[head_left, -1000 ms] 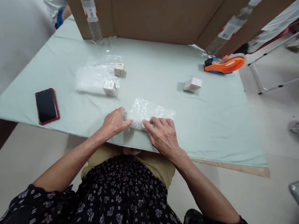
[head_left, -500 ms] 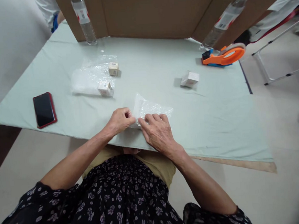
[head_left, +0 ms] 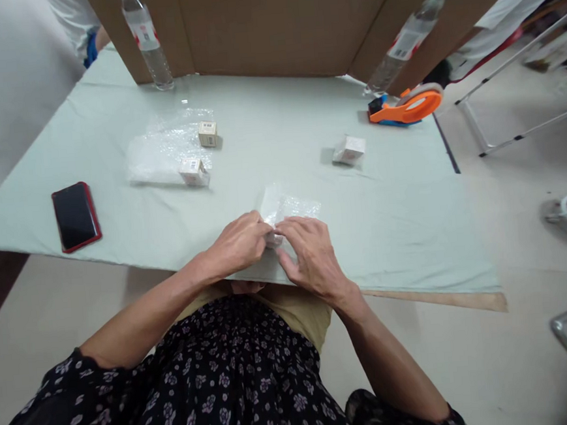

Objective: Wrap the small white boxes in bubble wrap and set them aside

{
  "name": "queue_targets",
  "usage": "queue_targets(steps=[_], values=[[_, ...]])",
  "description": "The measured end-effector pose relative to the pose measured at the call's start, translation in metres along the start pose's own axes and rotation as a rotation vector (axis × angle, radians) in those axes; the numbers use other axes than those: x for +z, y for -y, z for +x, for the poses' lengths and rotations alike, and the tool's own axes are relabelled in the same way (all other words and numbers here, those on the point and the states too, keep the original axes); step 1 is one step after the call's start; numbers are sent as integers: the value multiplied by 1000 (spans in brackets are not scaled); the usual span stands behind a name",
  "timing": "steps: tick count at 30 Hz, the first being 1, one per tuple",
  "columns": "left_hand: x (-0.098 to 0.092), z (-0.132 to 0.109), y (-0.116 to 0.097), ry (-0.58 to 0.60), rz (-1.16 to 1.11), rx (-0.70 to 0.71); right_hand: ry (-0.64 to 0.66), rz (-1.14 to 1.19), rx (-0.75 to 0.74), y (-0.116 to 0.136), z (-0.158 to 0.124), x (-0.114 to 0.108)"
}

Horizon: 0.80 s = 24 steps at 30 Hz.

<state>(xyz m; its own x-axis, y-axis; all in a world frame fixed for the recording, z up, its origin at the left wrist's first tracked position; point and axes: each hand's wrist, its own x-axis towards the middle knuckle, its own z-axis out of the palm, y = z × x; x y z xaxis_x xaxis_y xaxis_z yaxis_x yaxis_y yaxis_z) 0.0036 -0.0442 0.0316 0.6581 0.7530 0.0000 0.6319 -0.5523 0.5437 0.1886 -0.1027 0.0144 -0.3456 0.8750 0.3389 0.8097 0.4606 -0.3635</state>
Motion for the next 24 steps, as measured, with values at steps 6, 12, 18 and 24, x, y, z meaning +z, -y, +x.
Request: queue_targets(steps=[6,12,18,24], values=[[12,5,10,-61,156,155,-273,111,568,-11,-55,-10],[20,-1,3,-98,158,122,-133,256,853,-13,-59,13],[24,-6,-7,-112,227,99,-209,247,867,-15,-28,37],[15,-2,-9,8,315,85,-321,314,810,-6,-15,40]])
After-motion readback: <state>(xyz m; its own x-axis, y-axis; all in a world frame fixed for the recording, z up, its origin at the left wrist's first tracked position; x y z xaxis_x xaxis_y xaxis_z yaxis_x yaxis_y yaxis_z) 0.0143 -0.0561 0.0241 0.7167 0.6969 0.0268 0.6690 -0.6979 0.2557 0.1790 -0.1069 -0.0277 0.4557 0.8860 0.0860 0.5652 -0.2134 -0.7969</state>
